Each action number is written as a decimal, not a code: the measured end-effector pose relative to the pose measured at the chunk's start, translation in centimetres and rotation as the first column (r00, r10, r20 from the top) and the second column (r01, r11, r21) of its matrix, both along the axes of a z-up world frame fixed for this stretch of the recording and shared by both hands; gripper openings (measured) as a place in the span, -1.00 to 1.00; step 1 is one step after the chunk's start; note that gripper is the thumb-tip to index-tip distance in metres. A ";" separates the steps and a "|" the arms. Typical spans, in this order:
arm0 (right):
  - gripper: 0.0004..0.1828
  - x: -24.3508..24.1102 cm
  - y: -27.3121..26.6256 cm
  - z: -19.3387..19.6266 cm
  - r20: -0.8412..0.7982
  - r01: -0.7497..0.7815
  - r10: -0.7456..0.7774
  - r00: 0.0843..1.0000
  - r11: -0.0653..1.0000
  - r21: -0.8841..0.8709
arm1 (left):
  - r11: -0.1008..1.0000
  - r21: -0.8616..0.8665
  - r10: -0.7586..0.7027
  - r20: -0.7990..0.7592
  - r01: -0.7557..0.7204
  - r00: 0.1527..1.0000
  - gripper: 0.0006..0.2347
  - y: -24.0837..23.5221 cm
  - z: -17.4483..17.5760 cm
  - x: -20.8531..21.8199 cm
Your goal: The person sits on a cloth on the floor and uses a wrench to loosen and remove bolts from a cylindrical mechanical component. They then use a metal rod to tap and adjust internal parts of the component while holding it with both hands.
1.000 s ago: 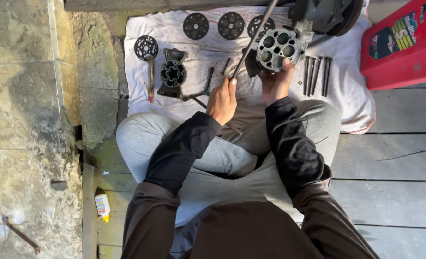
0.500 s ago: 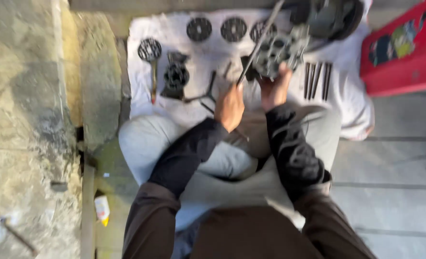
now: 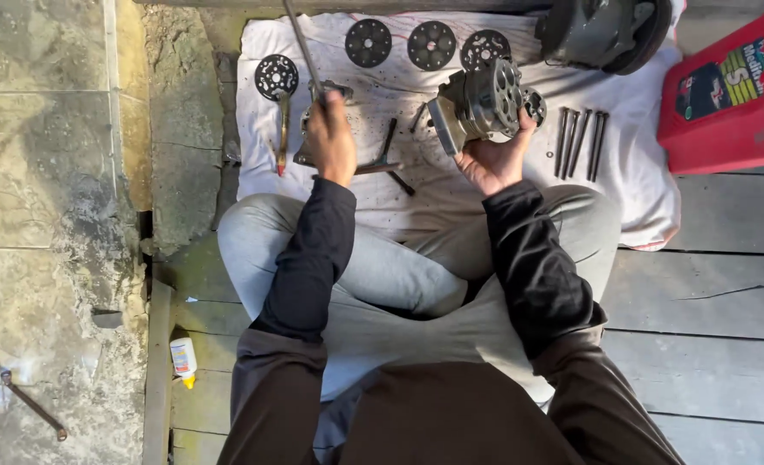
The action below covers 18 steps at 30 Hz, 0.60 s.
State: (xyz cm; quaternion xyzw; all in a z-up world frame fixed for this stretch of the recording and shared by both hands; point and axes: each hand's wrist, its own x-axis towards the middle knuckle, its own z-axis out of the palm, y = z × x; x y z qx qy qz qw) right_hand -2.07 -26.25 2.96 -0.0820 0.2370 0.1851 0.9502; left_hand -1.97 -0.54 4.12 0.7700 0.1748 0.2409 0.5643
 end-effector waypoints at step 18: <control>-0.12 -0.7 0.9 -3.5 0.121 0.173 -0.174 0.977 0.985 0.022 | 0.688 -0.328 -0.710 -0.118 0.648 0.694 -0.47 -3.6 0.4 -0.7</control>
